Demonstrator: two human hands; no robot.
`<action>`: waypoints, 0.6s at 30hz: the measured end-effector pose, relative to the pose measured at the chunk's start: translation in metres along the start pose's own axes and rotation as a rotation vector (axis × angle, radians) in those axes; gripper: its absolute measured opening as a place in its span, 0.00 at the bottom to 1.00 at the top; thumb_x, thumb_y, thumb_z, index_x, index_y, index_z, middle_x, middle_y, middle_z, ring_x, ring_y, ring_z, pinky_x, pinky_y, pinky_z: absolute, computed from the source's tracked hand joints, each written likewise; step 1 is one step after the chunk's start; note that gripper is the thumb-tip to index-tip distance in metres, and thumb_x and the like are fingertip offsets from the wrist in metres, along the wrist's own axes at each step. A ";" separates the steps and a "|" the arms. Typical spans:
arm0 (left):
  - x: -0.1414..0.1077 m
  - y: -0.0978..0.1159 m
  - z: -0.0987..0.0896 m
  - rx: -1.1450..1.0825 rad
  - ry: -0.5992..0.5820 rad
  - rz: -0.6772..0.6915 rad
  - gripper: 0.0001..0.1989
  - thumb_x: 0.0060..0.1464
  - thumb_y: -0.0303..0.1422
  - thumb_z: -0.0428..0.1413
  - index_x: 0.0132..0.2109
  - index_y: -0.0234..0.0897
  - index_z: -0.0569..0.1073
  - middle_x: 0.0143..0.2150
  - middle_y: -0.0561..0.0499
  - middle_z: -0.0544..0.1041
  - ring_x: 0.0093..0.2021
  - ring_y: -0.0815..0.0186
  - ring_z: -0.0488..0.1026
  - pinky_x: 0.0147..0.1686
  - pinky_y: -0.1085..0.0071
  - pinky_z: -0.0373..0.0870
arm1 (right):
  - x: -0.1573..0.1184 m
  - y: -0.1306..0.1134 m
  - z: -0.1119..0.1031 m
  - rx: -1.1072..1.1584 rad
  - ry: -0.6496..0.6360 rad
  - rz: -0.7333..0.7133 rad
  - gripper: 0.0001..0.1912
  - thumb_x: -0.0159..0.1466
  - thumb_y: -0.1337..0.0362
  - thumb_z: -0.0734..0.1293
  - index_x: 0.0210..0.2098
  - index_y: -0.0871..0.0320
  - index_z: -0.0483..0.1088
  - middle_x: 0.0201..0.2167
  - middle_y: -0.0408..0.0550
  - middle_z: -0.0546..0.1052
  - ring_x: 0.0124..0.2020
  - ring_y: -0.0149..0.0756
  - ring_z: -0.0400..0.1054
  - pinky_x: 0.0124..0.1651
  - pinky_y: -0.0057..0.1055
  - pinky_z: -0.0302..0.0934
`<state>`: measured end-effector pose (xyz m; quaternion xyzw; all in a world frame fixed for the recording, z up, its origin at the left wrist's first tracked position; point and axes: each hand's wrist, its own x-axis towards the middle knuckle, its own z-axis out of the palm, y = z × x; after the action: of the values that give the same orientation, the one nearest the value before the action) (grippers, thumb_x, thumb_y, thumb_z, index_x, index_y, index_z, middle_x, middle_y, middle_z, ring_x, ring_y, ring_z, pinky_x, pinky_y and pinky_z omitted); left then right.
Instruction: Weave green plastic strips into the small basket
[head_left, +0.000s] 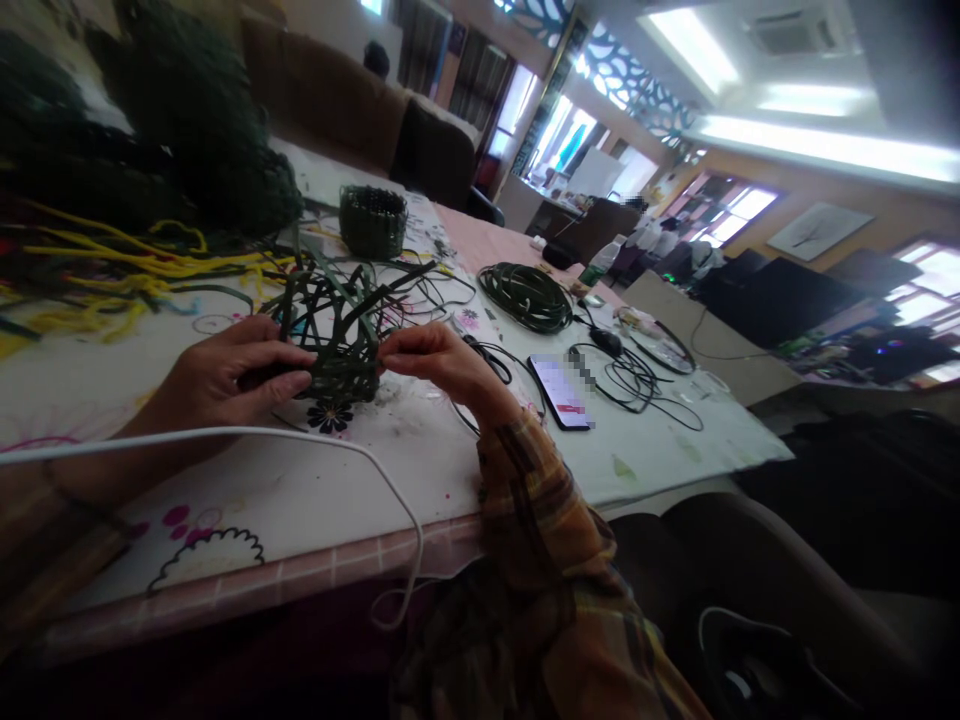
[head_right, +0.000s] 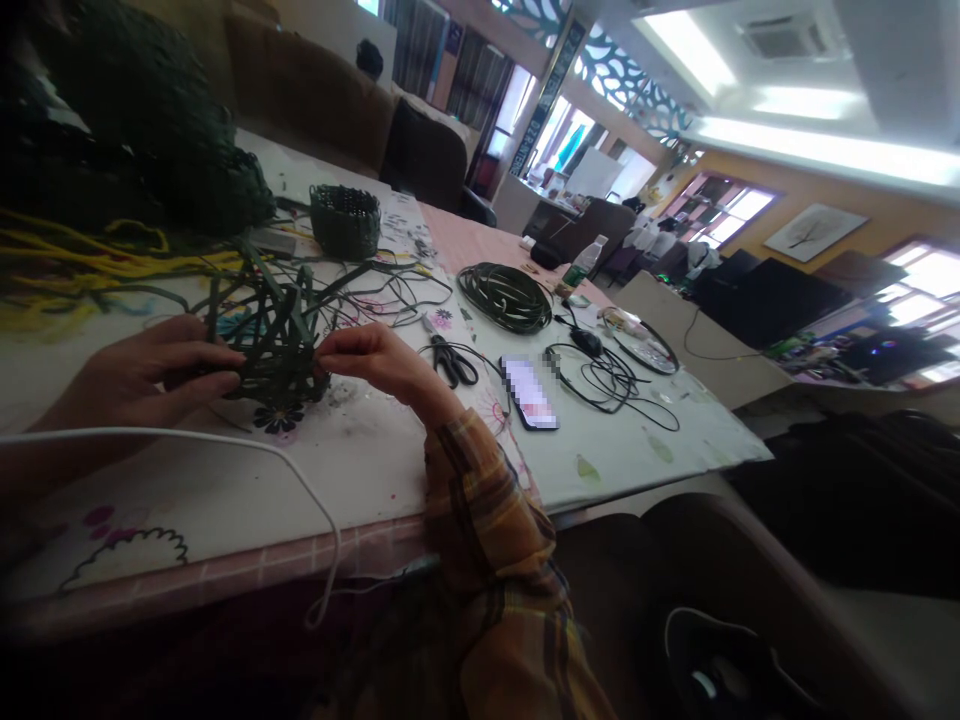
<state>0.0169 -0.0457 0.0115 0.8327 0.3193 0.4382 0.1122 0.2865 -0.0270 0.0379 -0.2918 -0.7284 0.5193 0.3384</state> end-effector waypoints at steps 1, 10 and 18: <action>0.000 0.000 0.000 0.009 -0.005 -0.006 0.12 0.59 0.40 0.57 0.42 0.38 0.80 0.33 0.52 0.69 0.33 0.69 0.68 0.32 0.73 0.64 | 0.000 0.001 -0.001 -0.040 0.011 -0.027 0.07 0.59 0.62 0.70 0.32 0.60 0.76 0.30 0.43 0.77 0.35 0.29 0.70 0.43 0.28 0.64; -0.005 0.011 0.005 -0.089 0.123 -0.263 0.12 0.56 0.42 0.60 0.43 0.42 0.76 0.36 0.53 0.73 0.31 0.70 0.67 0.29 0.72 0.61 | -0.002 -0.007 0.005 -0.482 0.202 -0.301 0.06 0.65 0.65 0.68 0.33 0.59 0.76 0.29 0.42 0.73 0.33 0.29 0.65 0.42 0.29 0.61; -0.005 0.008 0.006 -0.080 0.101 -0.253 0.16 0.53 0.45 0.62 0.44 0.42 0.77 0.36 0.53 0.72 0.29 0.71 0.66 0.26 0.73 0.59 | -0.003 -0.010 0.022 -0.442 0.289 -0.299 0.06 0.66 0.64 0.67 0.34 0.59 0.74 0.32 0.44 0.75 0.34 0.29 0.66 0.40 0.28 0.61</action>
<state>0.0232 -0.0544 0.0079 0.7576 0.4094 0.4741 0.1836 0.2707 -0.0446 0.0416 -0.3189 -0.8029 0.2456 0.4397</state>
